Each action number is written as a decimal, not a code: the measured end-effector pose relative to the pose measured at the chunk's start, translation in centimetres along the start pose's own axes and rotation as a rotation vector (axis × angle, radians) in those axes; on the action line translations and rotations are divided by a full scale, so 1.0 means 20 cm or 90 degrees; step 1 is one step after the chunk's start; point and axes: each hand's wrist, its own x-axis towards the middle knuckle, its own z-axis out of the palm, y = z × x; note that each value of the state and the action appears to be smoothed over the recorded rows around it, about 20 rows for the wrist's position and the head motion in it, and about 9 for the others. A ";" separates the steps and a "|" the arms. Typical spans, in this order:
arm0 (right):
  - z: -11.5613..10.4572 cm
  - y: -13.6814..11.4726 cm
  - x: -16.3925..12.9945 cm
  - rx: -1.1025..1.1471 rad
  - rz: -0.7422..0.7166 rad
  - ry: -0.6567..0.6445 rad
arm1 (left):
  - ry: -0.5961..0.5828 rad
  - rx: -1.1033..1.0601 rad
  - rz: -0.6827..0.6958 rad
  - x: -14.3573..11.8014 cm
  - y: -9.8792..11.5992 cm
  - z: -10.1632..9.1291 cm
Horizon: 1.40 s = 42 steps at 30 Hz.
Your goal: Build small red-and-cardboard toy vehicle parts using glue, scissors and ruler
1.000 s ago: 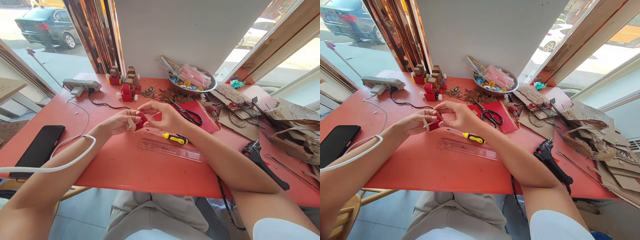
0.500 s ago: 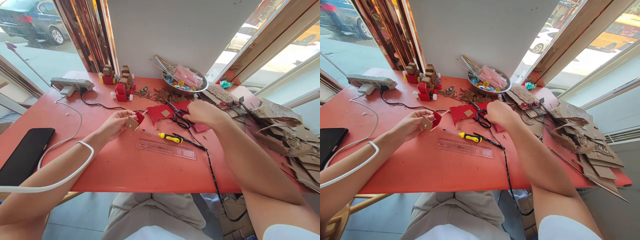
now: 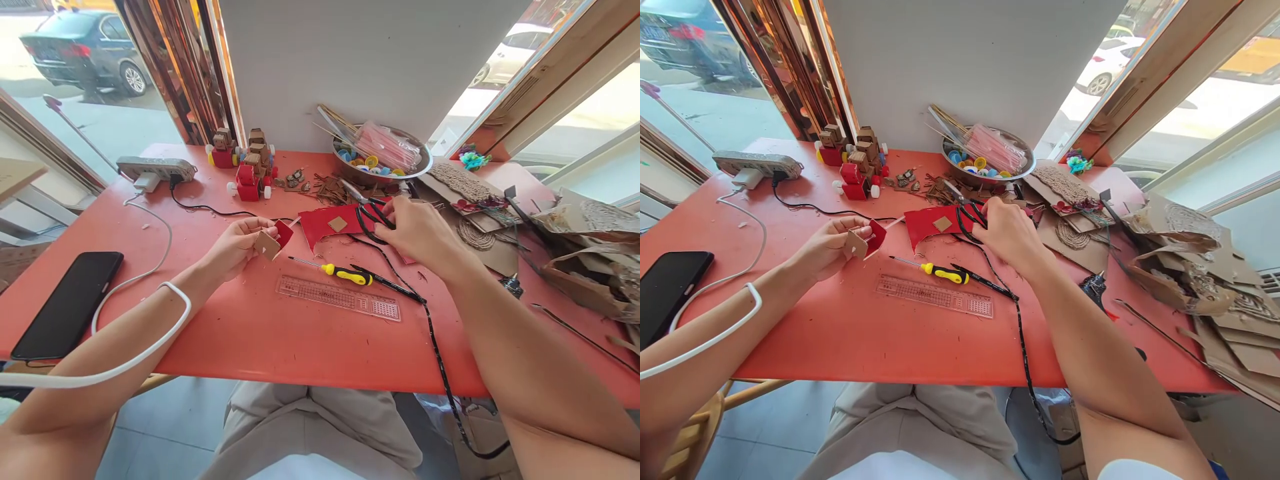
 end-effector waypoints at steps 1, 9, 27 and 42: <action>0.00 -0.03 -0.01 0.060 -0.011 -0.015 | 0.004 -0.005 -0.001 0.00 0.00 0.00; 0.02 -0.37 -0.17 0.105 -0.090 -0.289 | 0.006 -0.022 0.033 0.00 -0.02 -0.01; 0.07 -0.52 -0.23 -0.071 -0.108 -0.225 | -0.027 0.014 0.066 -0.05 -0.03 0.01; 0.06 -0.53 -0.24 -0.122 -0.100 -0.263 | -0.038 0.006 0.065 -0.06 -0.03 0.00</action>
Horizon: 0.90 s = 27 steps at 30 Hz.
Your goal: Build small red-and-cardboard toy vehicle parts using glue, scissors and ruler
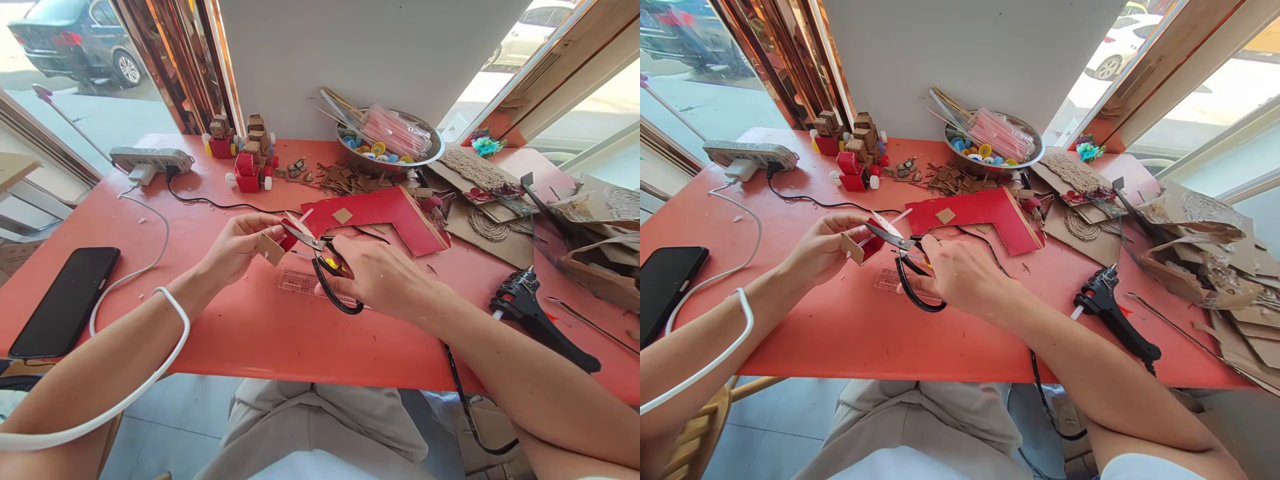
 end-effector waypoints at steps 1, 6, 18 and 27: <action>0.00 0.00 0.00 -0.003 -0.007 0.002 | -0.002 -0.001 -0.001 0.00 0.00 0.00; 0.01 0.00 -0.01 -0.030 -0.018 0.013 | 0.002 -0.007 -0.001 0.00 0.01 0.02; 0.00 -0.04 -0.02 -0.095 0.012 -0.016 | -0.046 0.049 0.035 -0.01 0.01 0.03; 0.02 -0.05 -0.02 -0.115 -0.006 -0.012 | -0.104 0.064 0.063 -0.02 0.02 0.06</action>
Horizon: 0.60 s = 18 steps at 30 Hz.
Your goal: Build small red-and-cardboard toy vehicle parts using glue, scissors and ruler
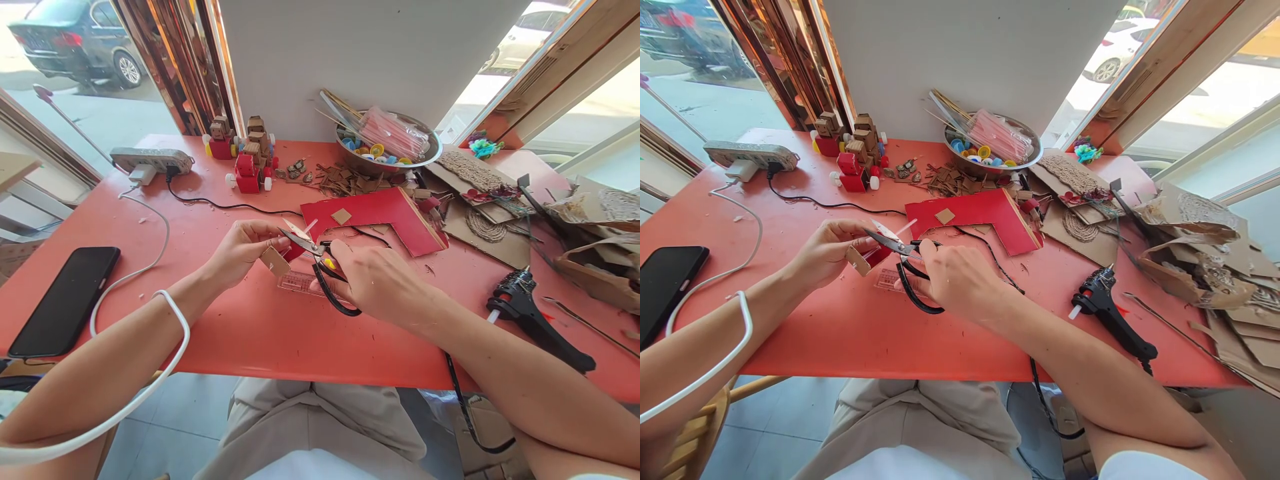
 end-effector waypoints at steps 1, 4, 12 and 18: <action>0.01 0.01 0.00 0.004 -0.006 0.009 | 0.004 0.006 -0.002 0.00 0.00 0.00; 0.04 0.02 0.00 0.034 -0.022 0.030 | 0.020 0.021 -0.013 0.00 0.00 -0.01; 0.08 0.20 0.09 0.582 0.036 0.221 | 0.069 -0.010 -0.017 0.01 0.01 -0.04; 0.08 0.23 0.15 0.920 0.030 0.246 | 0.026 -0.062 -0.060 0.00 0.03 -0.01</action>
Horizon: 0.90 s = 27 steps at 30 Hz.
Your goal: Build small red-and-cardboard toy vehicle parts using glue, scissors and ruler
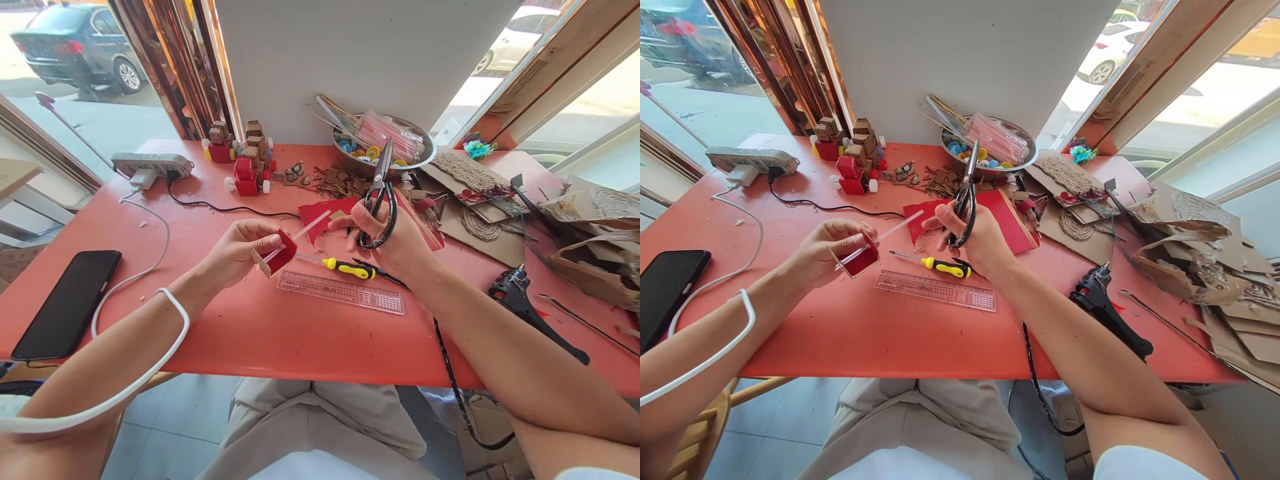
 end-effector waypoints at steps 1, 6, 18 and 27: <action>0.02 0.01 0.00 0.030 0.005 0.003 | -0.009 -0.003 -0.006 0.00 0.00 0.01; 0.08 0.04 -0.03 0.058 0.027 0.008 | 0.008 -0.002 0.008 -0.01 -0.03 0.02; 0.00 -0.08 -0.12 -0.140 0.076 -0.586 | 0.215 0.048 0.156 0.05 -0.05 -0.06; 0.01 -0.08 -0.12 -0.133 0.122 -0.610 | 0.159 0.013 0.095 0.04 -0.07 -0.05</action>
